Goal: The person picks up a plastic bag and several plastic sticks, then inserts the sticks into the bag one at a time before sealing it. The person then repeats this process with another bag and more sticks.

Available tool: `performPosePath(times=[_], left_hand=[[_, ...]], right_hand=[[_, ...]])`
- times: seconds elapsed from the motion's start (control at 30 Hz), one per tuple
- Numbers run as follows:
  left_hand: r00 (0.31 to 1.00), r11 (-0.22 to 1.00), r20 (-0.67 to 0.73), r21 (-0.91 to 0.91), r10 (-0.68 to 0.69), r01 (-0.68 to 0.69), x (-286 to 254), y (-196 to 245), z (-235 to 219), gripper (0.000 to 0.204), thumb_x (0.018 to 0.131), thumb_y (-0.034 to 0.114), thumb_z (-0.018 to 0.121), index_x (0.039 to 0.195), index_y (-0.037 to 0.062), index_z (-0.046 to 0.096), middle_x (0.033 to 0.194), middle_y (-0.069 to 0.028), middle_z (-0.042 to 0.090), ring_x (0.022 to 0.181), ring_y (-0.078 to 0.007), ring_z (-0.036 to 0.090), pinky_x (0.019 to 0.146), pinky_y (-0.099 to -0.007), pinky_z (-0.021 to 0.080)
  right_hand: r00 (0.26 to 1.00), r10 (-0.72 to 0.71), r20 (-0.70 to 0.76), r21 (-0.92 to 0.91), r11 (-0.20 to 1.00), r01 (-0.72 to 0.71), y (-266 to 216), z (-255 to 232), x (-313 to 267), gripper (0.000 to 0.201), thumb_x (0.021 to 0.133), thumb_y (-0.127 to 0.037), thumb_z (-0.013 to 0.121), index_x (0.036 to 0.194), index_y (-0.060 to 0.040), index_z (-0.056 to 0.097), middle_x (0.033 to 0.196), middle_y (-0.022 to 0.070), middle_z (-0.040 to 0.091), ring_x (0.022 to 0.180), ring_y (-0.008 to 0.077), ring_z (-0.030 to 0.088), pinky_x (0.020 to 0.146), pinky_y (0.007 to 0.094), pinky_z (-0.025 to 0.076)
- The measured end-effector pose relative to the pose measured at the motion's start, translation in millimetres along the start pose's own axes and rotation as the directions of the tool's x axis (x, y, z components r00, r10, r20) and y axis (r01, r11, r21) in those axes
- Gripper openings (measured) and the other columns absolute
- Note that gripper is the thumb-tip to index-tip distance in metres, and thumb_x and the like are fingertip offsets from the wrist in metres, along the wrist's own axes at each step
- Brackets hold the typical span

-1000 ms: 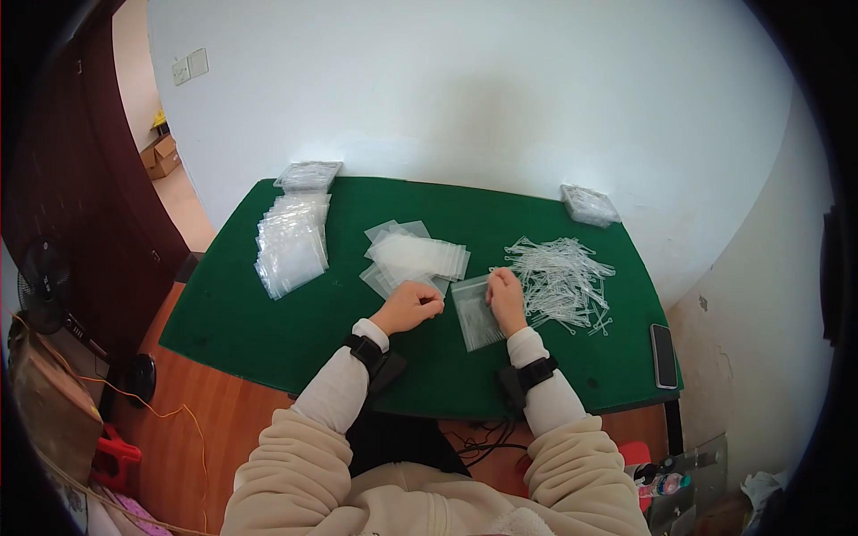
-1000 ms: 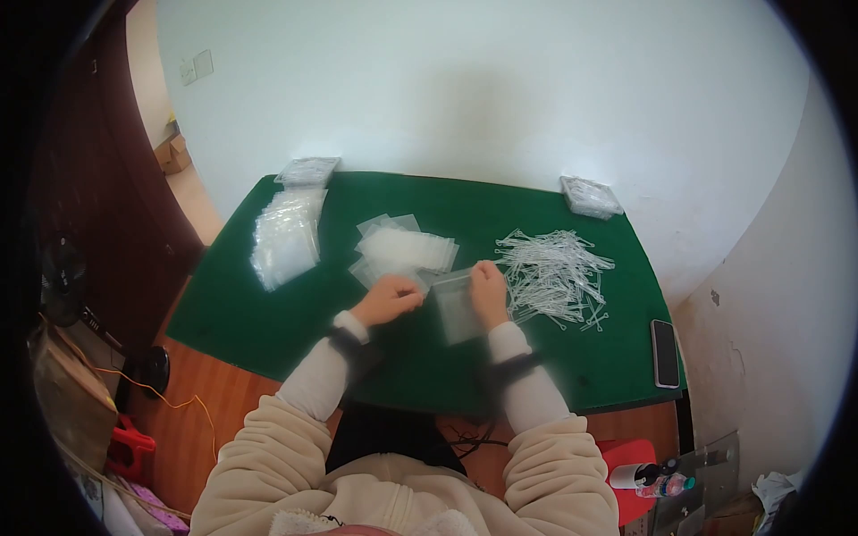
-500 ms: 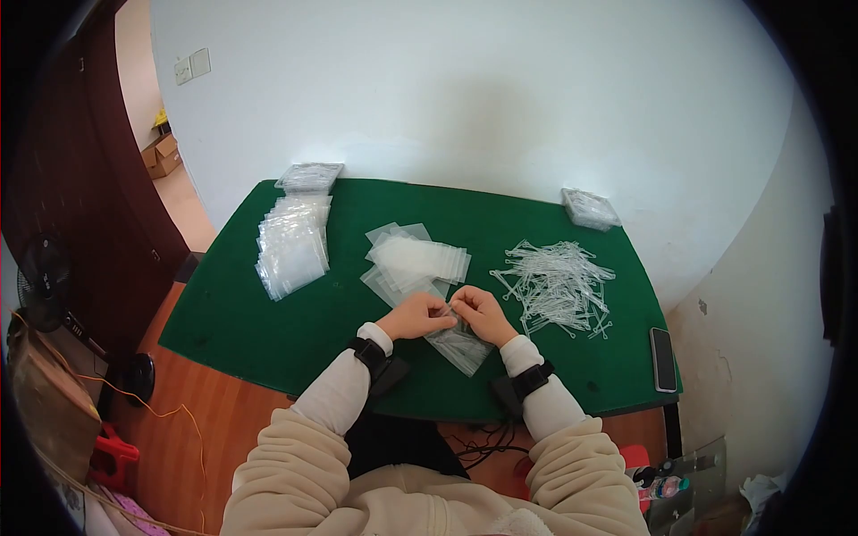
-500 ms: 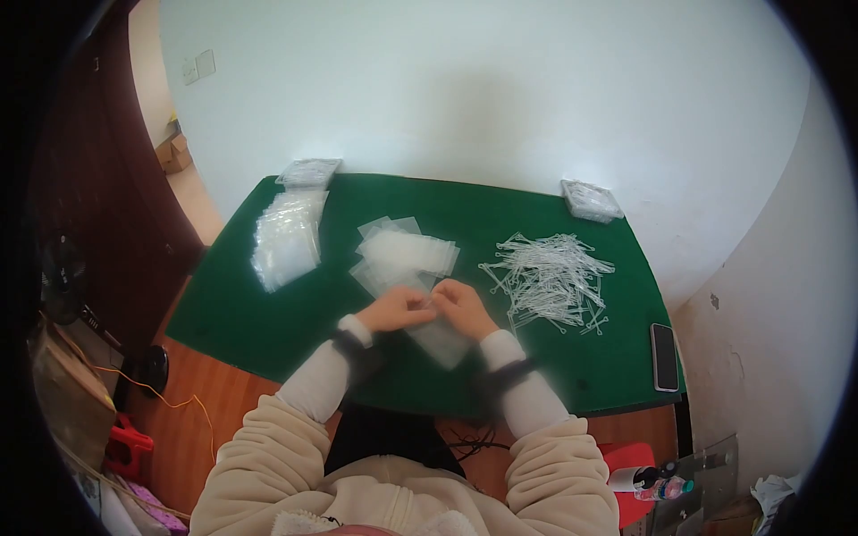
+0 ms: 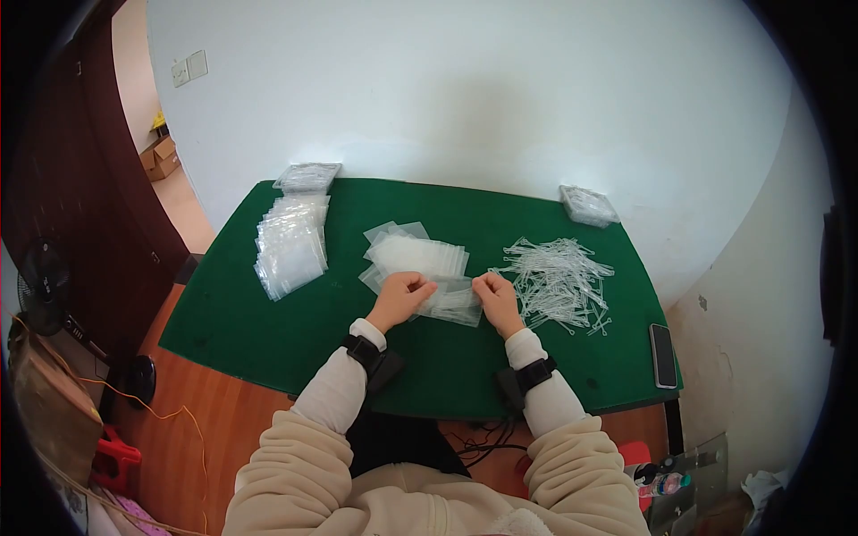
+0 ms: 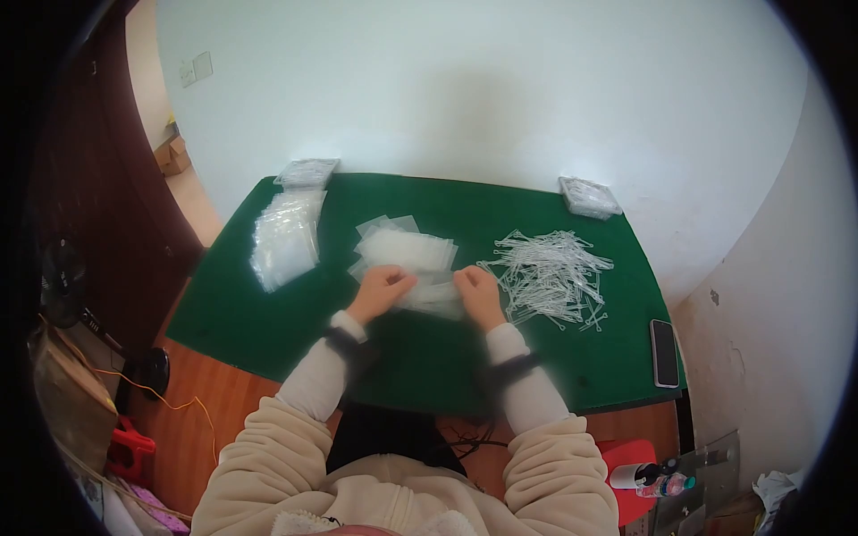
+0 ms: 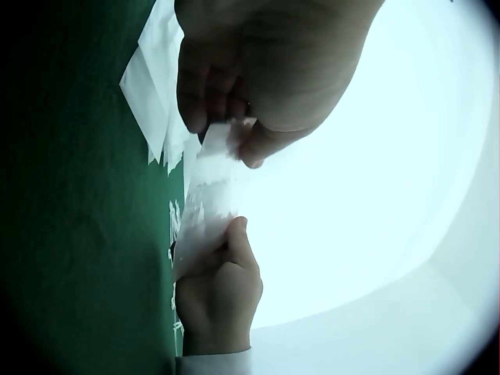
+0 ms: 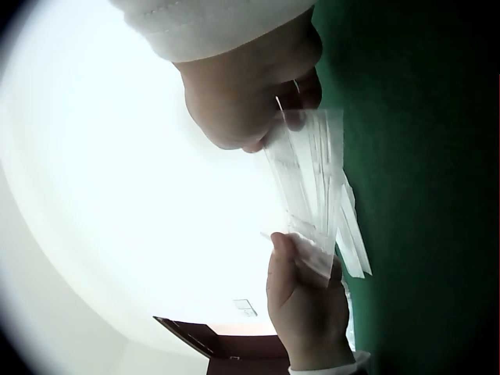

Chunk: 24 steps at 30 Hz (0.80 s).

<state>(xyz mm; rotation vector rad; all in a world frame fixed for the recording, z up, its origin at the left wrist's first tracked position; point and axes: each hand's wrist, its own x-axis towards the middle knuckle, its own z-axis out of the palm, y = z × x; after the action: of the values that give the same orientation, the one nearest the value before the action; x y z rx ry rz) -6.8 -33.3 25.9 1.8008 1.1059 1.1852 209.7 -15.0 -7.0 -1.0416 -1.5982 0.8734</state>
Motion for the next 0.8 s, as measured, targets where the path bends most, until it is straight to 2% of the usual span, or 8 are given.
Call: performPosePath(times=[0.03, 0.17, 0.3, 0.47, 0.6, 0.7, 0.73, 0.8], left_hand=[[1.000, 1.000, 0.029, 0.022, 0.011, -0.012, 0.0, 0.1, 0.6, 0.027, 0.081, 0.022, 0.063, 0.066, 0.0000, 0.057, 0.054, 0.0007, 0.050, 0.051, -0.0059, 0.044, 0.048, -0.0231, 0.035], [0.982, 0.995, 0.189, -0.098, 0.003, 0.016, -3.5, 11.2, 3.0, 0.025, 0.081, 0.023, 0.062, 0.068, 0.0014, 0.058, 0.055, 0.0006, 0.051, 0.051, -0.0058, 0.046, 0.048, -0.0222, 0.036], [0.975, 0.985, 0.223, -0.170, -0.003, 0.042, -3.5, 12.1, 0.9, 0.024, 0.082, 0.022, 0.062, 0.070, 0.0022, 0.058, 0.056, 0.0009, 0.051, 0.051, -0.0060, 0.046, 0.048, -0.0217, 0.036], [0.970, 0.974, 0.242, -0.216, -0.015, 0.069, -4.4, 14.2, 1.0, 0.024, 0.082, 0.022, 0.061, 0.070, 0.0021, 0.058, 0.054, 0.0012, 0.050, 0.051, -0.0058, 0.046, 0.048, -0.0212, 0.036], [0.961, 0.963, 0.277, -0.253, -0.016, 0.089, -4.4, 16.0, -1.2, 0.022, 0.083, 0.021, 0.060, 0.075, 0.0011, 0.059, 0.063, -0.0007, 0.053, 0.056, -0.0061, 0.048, 0.052, -0.0212, 0.038], [0.993, 0.977, -0.088, -0.193, 0.074, -0.090, -5.6, 17.1, 2.0, 0.013, 0.079, 0.015, 0.062, 0.083, 0.0024, 0.062, 0.078, -0.0039, 0.057, 0.071, -0.0130, 0.053, 0.064, -0.0251, 0.043], [0.994, 0.977, -0.086, -0.193, 0.074, -0.090, -5.2, 18.5, 4.1, 0.013, 0.079, 0.015, 0.062, 0.083, 0.0024, 0.062, 0.078, -0.0039, 0.057, 0.071, -0.0130, 0.053, 0.064, -0.0251, 0.043], [0.905, 0.910, -0.149, 0.189, 0.398, -0.369, -5.3, 33.8, 8.0, 0.012, 0.075, 0.010, 0.062, 0.085, 0.0049, 0.064, 0.087, -0.0052, 0.057, 0.083, -0.0188, 0.054, 0.073, -0.0295, 0.043]], right_hand=[[0.995, 0.016, -0.103, 0.029, 0.999, -0.013, 2.3, -0.2, 1.2, 0.016, 0.088, -0.019, 0.053, 0.082, -0.0039, 0.052, 0.061, -0.0047, 0.046, 0.056, 0.0040, 0.041, 0.050, 0.0198, 0.034], [0.967, -0.051, -0.248, 0.010, 0.998, 0.056, 4.5, 1.9, 3.1, 0.020, 0.090, -0.019, 0.048, 0.078, -0.0028, 0.048, 0.060, -0.0007, 0.043, 0.056, 0.0089, 0.041, 0.052, 0.0248, 0.035], [0.916, -0.248, -0.314, -0.242, 0.954, 0.175, -3.0, 3.5, 1.8, 0.024, 0.092, -0.020, 0.043, 0.077, -0.0014, 0.045, 0.061, 0.0049, 0.043, 0.058, 0.0144, 0.043, 0.055, 0.0289, 0.036], [0.930, -0.216, -0.297, -0.229, 0.962, 0.151, -8.7, 3.4, 0.3, 0.026, 0.093, -0.021, 0.040, 0.078, 0.0001, 0.044, 0.064, 0.0086, 0.043, 0.060, 0.0185, 0.043, 0.057, 0.0310, 0.036], [0.931, -0.199, -0.305, -0.213, 0.967, 0.137, -2.1, 2.0, 2.1, 0.025, 0.093, -0.021, 0.042, 0.078, -0.0013, 0.045, 0.063, 0.0044, 0.041, 0.059, 0.0143, 0.041, 0.055, 0.0286, 0.035], [0.952, 0.000, -0.306, 0.012, 1.000, 0.004, 15.1, -3.5, 6.9, 0.024, 0.092, -0.021, 0.043, 0.077, -0.0030, 0.047, 0.063, -0.0009, 0.040, 0.059, 0.0095, 0.038, 0.054, 0.0259, 0.033], [0.952, 0.001, -0.308, 0.012, 1.000, 0.003, 19.6, -4.0, 6.9, 0.024, 0.092, -0.021, 0.043, 0.077, -0.0030, 0.047, 0.063, -0.0009, 0.040, 0.059, 0.0095, 0.038, 0.054, 0.0259, 0.033], [0.958, 0.031, -0.286, 0.067, 0.998, -0.013, 19.2, -1.1, 6.8, 0.024, 0.092, -0.021, 0.044, 0.077, -0.0042, 0.047, 0.064, -0.0036, 0.040, 0.059, 0.0067, 0.036, 0.052, 0.0237, 0.031]])
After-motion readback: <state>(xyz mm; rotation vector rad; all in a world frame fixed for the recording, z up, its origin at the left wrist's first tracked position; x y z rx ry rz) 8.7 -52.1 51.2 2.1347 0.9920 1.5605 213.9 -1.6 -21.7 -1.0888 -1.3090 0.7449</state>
